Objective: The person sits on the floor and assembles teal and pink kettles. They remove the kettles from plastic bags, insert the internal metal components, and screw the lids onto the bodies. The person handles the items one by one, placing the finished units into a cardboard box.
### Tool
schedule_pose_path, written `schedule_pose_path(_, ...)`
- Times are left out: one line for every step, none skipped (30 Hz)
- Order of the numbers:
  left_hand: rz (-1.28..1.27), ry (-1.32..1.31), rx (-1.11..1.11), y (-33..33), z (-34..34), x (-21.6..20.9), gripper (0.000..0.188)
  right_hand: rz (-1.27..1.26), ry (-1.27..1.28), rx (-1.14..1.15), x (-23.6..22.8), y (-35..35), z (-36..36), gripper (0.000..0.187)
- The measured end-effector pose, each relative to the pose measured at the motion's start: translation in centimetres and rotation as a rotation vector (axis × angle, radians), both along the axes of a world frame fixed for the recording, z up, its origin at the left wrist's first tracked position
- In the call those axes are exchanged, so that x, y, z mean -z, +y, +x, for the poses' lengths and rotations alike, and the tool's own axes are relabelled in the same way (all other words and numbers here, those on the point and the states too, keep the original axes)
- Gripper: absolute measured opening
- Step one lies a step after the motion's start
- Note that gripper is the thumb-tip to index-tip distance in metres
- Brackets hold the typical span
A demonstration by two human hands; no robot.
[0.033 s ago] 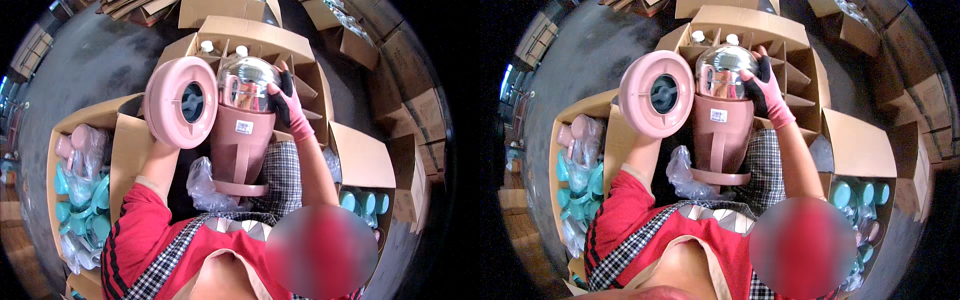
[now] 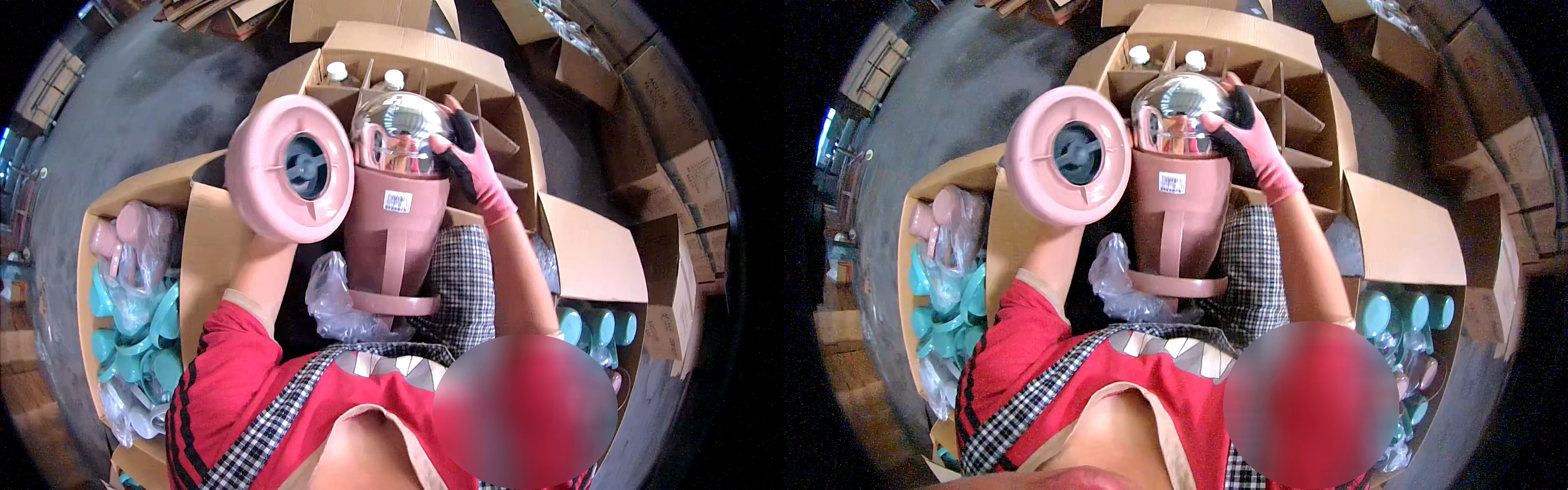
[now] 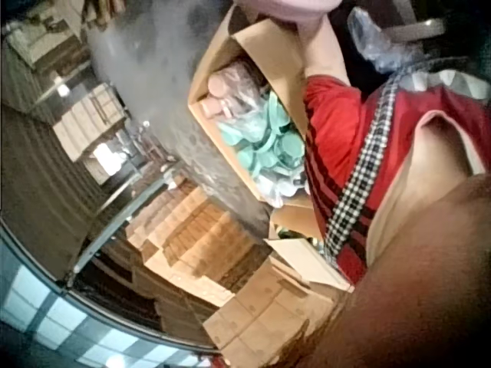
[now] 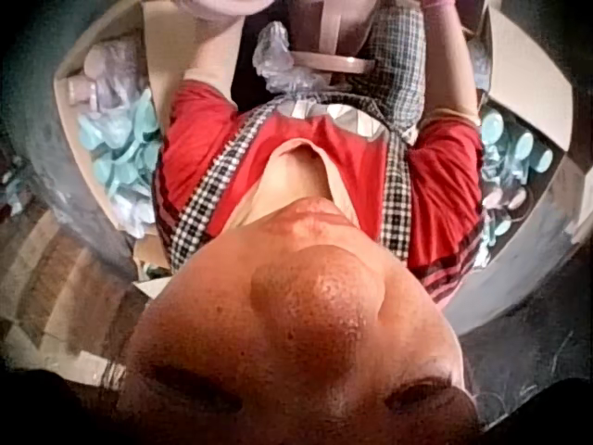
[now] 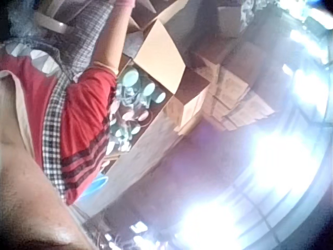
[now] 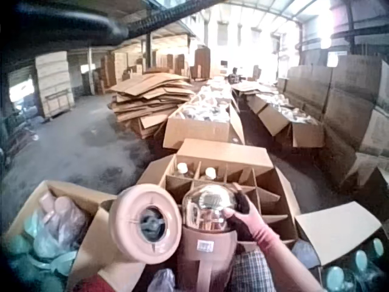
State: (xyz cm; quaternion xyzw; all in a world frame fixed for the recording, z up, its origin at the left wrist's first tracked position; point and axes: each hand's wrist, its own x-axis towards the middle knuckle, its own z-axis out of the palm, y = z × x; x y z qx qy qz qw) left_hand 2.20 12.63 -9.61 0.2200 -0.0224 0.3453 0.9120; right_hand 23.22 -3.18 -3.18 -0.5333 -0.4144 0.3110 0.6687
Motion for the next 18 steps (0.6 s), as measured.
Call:
schedule_pose_path(-0.008, -0.002, 0.016, -0.4, -0.1, 0.0, 0.034, -0.057, -0.132, -0.077, 0.8, 0.0, 0.8, 0.071)
schedule_pose_path(-0.014, 0.000, 0.030, -1.0, -0.4, 0.1, 0.034, -0.115, -0.265, -0.155, 1.6, 0.0, 1.6, 0.071)
schedule_pose_path(-0.015, 0.000, 0.037, -1.3, -0.4, 0.0, 0.034, -0.230, -0.351, -0.154, 1.0, -0.1, 1.6, 0.066)
schedule_pose_path(-0.013, -0.001, 0.044, -1.6, -0.4, 0.0, 0.033, -0.126, -0.437, -0.195, 0.8, 0.1, 1.9, 0.061)
schedule_pose_path(-0.014, 0.000, 0.051, -1.9, -0.4, -0.1, 0.033, -0.258, -0.587, -0.260, 0.0, 0.2, 2.3, 0.058)
schedule_pose_path(-0.016, 0.000, 0.050, -1.9, -0.6, -0.1, 0.033, -0.388, -0.732, -0.331, -1.6, 0.6, 2.0, 0.055)
schedule_pose_path(-0.013, 0.005, 0.052, -2.0, -0.5, -0.1, 0.033, -0.523, -0.822, -0.396, -2.1, 1.2, 2.0, 0.053)
schedule_pose_path(-0.007, 0.008, 0.067, -2.3, -0.3, -0.4, 0.033, -0.758, -0.998, -0.554, -4.3, 1.7, 0.5, 0.056)
schedule_pose_path(-0.002, 0.005, 0.073, -2.5, -0.1, -0.7, 0.033, -0.770, -0.954, -0.617, -3.7, 2.0, 1.0, 0.057)
schedule_pose_path(0.000, 0.003, 0.079, -2.8, 0.0, -0.9, 0.033, -0.787, -0.914, -0.682, -3.1, 2.6, 1.4, 0.058)
schedule_pose_path(0.008, 0.001, 0.085, -2.9, 0.2, -1.1, 0.032, -0.543, -0.994, -0.735, -2.7, 2.6, 1.9, 0.058)
schedule_pose_path(0.010, 0.003, 0.079, -3.1, 0.1, -1.3, 0.032, -0.543, -1.003, -0.711, -2.7, 2.4, 1.8, 0.058)
schedule_pose_path(0.014, 0.004, 0.078, -3.3, 0.2, -1.4, 0.032, -0.544, -1.011, -0.686, -2.7, 2.0, 1.6, 0.059)
schedule_pose_path(0.009, -0.002, 0.090, -3.0, 0.5, -1.4, 0.032, -0.545, -1.020, -0.660, -2.8, 1.5, 1.4, 0.059)
schedule_pose_path(0.007, 0.004, 0.080, -2.9, 0.3, -1.3, 0.032, -0.716, -1.131, -0.580, -4.9, 1.2, -0.6, 0.059)
schedule_pose_path(0.013, 0.015, 0.078, -3.1, 0.1, -1.2, 0.032, -0.758, -1.214, -0.481, -3.8, 1.4, -1.4, 0.057)
schedule_pose_path(0.004, 0.013, 0.082, -3.2, 0.3, -1.0, 0.032, -0.748, -1.252, -0.460, -3.4, 1.5, -1.9, 0.056)
schedule_pose_path(0.004, 0.011, 0.083, -3.1, 0.3, -1.1, 0.031, -0.734, -1.297, -0.432, -3.6, 1.6, -2.7, 0.056)
